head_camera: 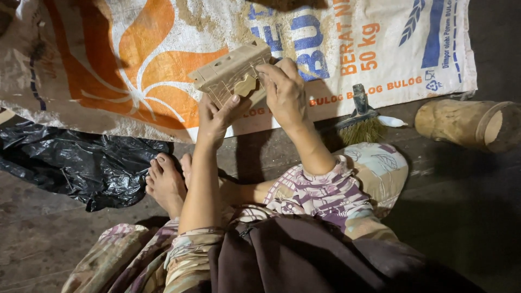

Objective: The person sits on the floor and uses a small knife to carve a decorative pattern into a rectangular wooden block. They repeatedly scrape and shape the wood surface, rotating the block to access different sides.

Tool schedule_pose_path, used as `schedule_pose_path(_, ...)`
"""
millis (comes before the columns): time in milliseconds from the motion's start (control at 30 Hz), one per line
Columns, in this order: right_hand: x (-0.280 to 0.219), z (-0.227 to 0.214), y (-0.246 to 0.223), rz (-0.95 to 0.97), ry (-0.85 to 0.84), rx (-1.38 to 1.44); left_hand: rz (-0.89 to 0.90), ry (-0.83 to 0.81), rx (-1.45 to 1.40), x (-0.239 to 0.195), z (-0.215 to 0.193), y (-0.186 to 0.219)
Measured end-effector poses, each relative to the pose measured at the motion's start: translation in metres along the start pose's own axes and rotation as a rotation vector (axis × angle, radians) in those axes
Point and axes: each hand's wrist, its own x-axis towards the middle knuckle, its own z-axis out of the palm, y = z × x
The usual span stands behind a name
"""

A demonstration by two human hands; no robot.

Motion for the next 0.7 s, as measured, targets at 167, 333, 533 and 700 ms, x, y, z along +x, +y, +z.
schedule_pose_path(167, 0.002, -0.003, -0.004, -0.051, -0.053, -0.060, 0.059, -0.020, 0.037, 0.010, -0.018, -0.021)
schedule_pose_path(333, -0.003, -0.025, -0.023, -0.026, -0.235, -0.199, 0.128, 0.015, 0.179, 0.013, -0.022, -0.037)
schedule_pose_path(533, -0.030, -0.034, -0.020, -0.057, -0.257, -0.202, 0.096, 0.072, 0.020, -0.010, 0.021, -0.001)
schedule_pose_path(700, -0.036, -0.040, 0.004, 0.047, -0.279, -0.139, 0.034, -0.004, -0.033, 0.003, 0.004, -0.006)
